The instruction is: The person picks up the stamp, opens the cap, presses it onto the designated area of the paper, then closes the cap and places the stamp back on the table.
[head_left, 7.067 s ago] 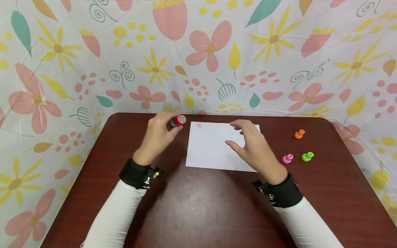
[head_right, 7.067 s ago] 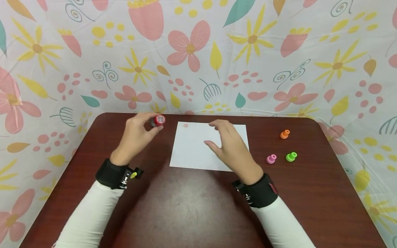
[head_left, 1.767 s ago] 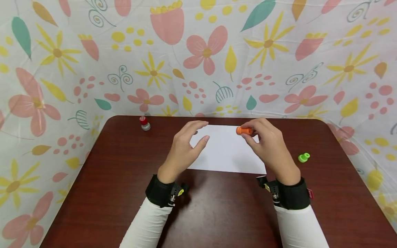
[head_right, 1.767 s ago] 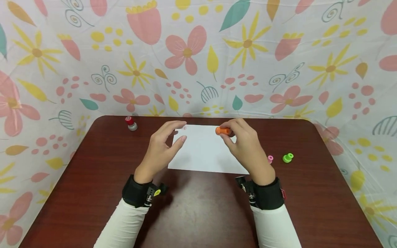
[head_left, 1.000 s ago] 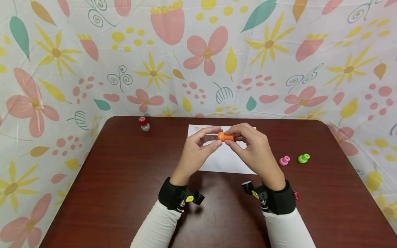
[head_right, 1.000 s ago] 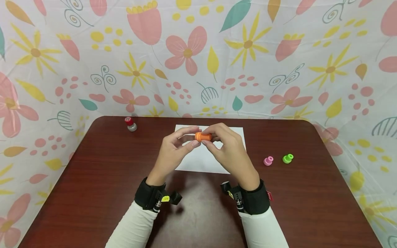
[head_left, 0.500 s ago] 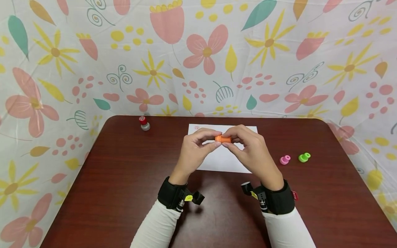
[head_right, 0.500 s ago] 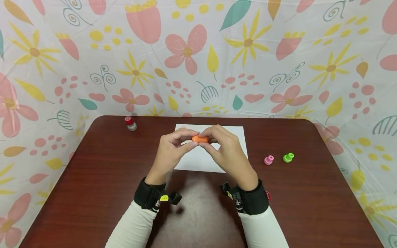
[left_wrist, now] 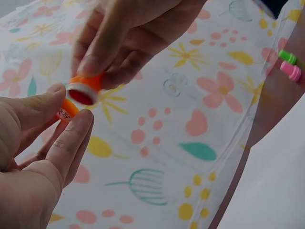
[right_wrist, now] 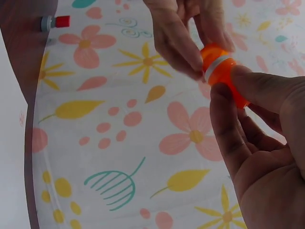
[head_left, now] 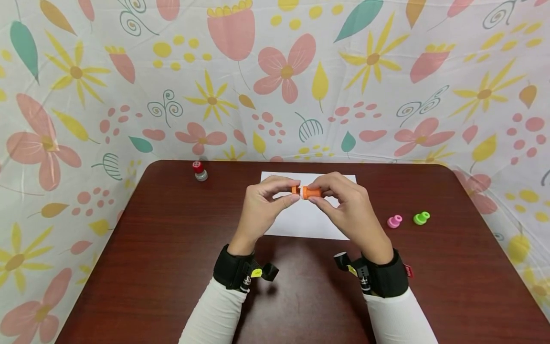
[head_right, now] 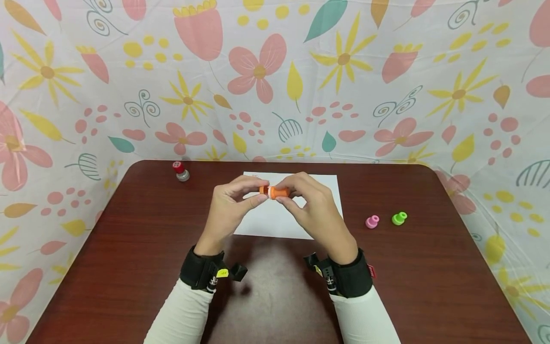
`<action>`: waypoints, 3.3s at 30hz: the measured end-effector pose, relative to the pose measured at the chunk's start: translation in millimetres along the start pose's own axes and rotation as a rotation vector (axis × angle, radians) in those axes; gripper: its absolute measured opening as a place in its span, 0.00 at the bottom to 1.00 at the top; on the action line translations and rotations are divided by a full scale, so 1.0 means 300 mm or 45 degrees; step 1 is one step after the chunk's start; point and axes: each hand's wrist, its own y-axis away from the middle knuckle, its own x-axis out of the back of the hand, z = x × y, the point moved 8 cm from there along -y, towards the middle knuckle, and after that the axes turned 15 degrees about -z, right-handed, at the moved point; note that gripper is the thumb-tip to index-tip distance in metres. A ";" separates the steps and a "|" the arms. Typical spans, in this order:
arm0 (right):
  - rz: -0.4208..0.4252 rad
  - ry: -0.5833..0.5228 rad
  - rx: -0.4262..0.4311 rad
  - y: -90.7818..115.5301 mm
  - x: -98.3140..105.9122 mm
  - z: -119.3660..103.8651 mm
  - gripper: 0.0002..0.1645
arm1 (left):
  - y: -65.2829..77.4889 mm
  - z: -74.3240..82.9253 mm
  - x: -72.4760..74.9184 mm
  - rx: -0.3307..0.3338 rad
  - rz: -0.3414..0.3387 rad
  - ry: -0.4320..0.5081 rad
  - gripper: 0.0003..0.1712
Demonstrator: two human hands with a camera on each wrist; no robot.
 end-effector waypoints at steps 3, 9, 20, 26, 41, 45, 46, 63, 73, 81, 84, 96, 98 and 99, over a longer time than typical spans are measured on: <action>0.003 0.042 -0.015 -0.003 -0.004 0.015 0.16 | 0.008 0.005 0.038 -0.004 0.061 -0.017 0.16; -0.049 0.171 -0.097 -0.031 -0.047 0.089 0.15 | 0.031 0.035 0.121 -0.057 0.165 -0.077 0.16; -0.285 0.258 -0.204 -0.158 -0.151 0.278 0.08 | 0.055 0.066 0.201 -0.074 0.267 -0.171 0.16; -0.432 0.307 -0.322 -0.225 -0.216 0.382 0.08 | 0.065 0.070 0.212 -0.072 0.280 -0.189 0.16; -0.747 0.370 -0.511 -0.305 -0.363 0.579 0.06 | 0.073 0.076 0.260 -0.074 0.325 -0.155 0.17; -0.781 0.375 -0.537 -0.311 -0.382 0.601 0.03 | 0.076 0.075 0.261 -0.068 0.331 -0.176 0.17; -0.791 0.375 -0.546 -0.312 -0.386 0.605 0.02 | 0.077 0.075 0.262 -0.069 0.334 -0.178 0.17; -0.867 0.560 -0.484 -0.332 -0.431 0.616 0.09 | 0.081 0.066 0.271 -0.080 0.342 -0.212 0.17; -0.897 0.631 -0.465 -0.340 -0.441 0.617 0.06 | 0.084 0.065 0.272 -0.075 0.340 -0.230 0.16; -0.853 0.554 -0.523 -0.332 -0.435 0.624 0.10 | 0.087 0.069 0.276 -0.070 0.343 -0.214 0.17; -0.823 0.640 -0.477 -0.333 -0.441 0.612 0.07 | 0.083 0.068 0.273 -0.073 0.339 -0.217 0.16; -0.854 0.651 -0.414 -0.342 -0.467 0.615 0.07 | 0.082 0.034 0.252 -0.024 0.313 -0.238 0.16; -0.868 0.600 -0.435 -0.333 -0.470 0.622 0.08 | 0.086 0.023 0.248 -0.006 0.313 -0.240 0.17; -0.870 0.591 -0.439 -0.330 -0.472 0.624 0.08 | 0.088 0.019 0.247 0.000 0.314 -0.239 0.17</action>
